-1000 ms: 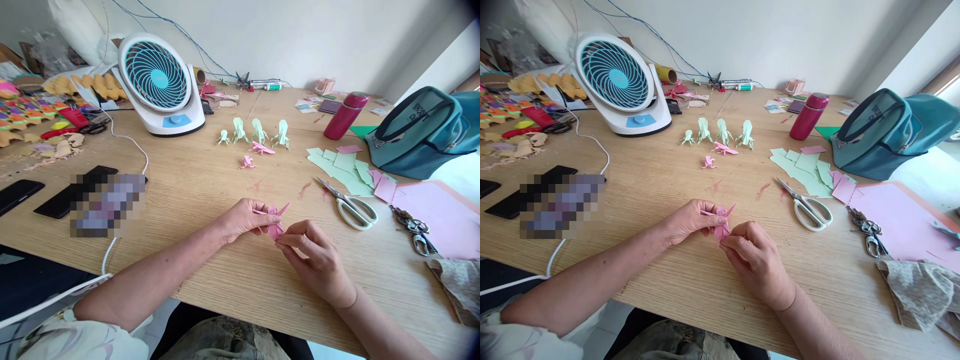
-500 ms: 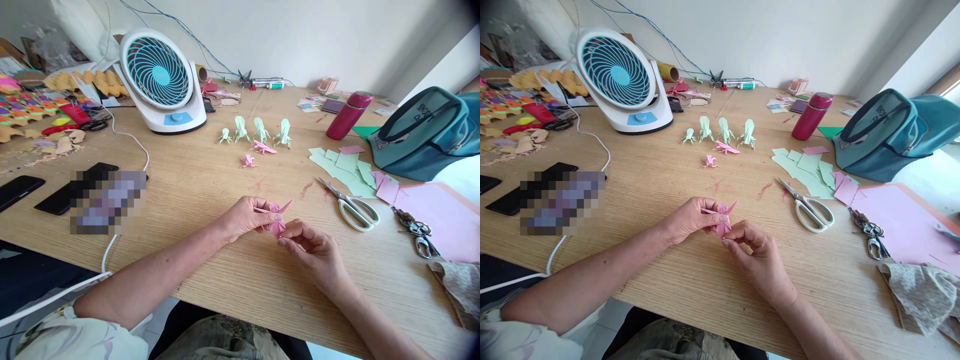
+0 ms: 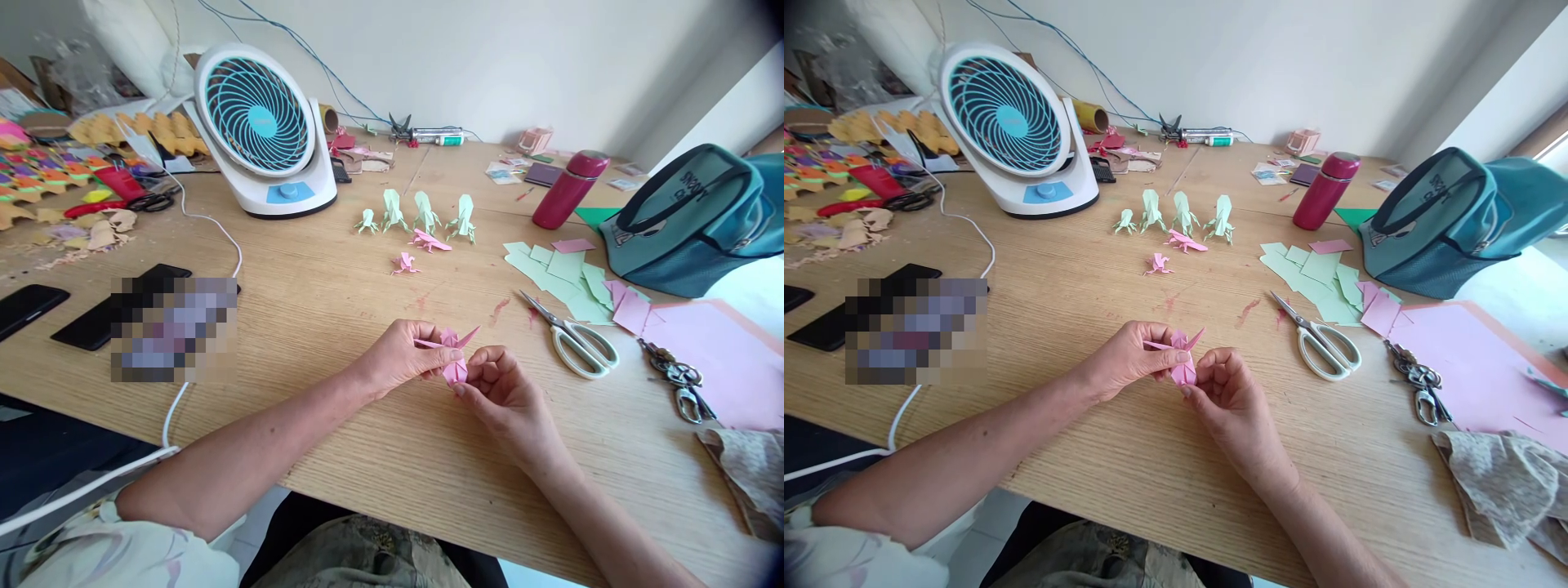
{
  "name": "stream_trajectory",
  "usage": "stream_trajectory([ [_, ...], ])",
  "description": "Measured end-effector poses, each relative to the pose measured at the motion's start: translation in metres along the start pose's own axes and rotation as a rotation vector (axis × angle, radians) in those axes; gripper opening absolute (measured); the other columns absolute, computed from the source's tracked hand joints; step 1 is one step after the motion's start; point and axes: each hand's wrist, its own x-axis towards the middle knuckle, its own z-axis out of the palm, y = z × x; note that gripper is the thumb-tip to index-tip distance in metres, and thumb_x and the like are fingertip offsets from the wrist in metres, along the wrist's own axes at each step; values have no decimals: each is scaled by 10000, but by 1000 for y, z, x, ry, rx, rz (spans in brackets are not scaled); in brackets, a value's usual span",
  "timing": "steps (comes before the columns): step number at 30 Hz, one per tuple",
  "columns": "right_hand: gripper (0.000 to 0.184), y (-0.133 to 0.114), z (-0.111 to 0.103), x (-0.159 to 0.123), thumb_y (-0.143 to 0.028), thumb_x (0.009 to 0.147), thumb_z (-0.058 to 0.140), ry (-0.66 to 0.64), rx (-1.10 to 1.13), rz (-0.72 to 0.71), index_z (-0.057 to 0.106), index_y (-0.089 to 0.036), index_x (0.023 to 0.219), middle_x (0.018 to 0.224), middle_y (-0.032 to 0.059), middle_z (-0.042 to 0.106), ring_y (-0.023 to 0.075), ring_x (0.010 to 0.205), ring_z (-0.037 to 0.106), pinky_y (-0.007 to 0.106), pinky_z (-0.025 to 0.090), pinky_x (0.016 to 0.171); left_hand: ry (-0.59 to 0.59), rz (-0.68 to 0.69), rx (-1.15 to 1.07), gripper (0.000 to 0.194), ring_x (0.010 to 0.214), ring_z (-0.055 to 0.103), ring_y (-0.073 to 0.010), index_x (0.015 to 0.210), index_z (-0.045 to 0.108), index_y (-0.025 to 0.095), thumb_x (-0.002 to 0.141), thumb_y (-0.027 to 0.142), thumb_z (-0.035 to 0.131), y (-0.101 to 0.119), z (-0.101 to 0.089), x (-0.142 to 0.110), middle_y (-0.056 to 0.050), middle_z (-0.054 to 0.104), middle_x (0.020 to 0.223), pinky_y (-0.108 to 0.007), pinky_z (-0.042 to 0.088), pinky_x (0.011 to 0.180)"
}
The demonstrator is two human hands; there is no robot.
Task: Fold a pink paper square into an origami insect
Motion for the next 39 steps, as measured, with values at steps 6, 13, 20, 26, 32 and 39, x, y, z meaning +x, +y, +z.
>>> stream_trajectory([
  [6, 305, -1, 0, 0, -329, 800, 793, -5, -30, -13, 530, -261, 938, 804, -21, 613, 128, 736, 583, 245, 484, 653, 7, 19, 13, 260, 603, 563, -86, 726, 661, 118, 739, 352, 773, 2, 1, 0, -28, 670, 699, -202, 410, 550],
  [13, 256, 2, 1, -2, -329, 842, 747, 17, -106, -88, 529, -268, 961, 831, -8, 609, 146, 748, 594, 291, 519, 694, 29, 80, 11, 330, 550, 498, -72, 732, 641, 123, 735, 416, 792, -1, 0, 0, 2, 617, 659, -200, 363, 510],
  [20, 196, 4, 0, -3, -271, 873, 714, 25, -174, -177, 546, -265, 975, 864, -5, 598, 142, 791, 578, 282, 503, 728, 43, 118, -10, 299, 564, 499, -69, 741, 632, 132, 792, 403, 746, 0, 2, -2, -4, 645, 699, -201, 381, 537],
  [26, 206, 2, 3, -2, -306, 868, 720, 33, -145, -154, 546, -262, 969, 873, -1, 614, 149, 802, 600, 282, 518, 730, 82, 106, -19, 313, 541, 503, -69, 746, 636, 125, 762, 408, 768, -3, 3, -2, 5, 626, 675, -206, 392, 531],
  [32, 187, 0, 5, -3, -303, 890, 690, 39, -183, -181, 533, -262, 983, 865, 2, 604, 149, 787, 606, 286, 526, 720, 87, 116, -7, 306, 545, 506, -73, 758, 653, 122, 772, 409, 761, -3, 4, -2, -2, 631, 682, -208, 397, 530],
  [39, 23, -2, 2, -6, -254, 918, 628, 39, -444, -298, 608, -246, 909, 816, 10, 633, 156, 766, 614, 294, 518, 710, 96, 124, -10, 327, 559, 506, -77, 734, 648, 125, 767, 430, 760, 0, 6, -3, -17, 652, 687, -207, 393, 534],
])
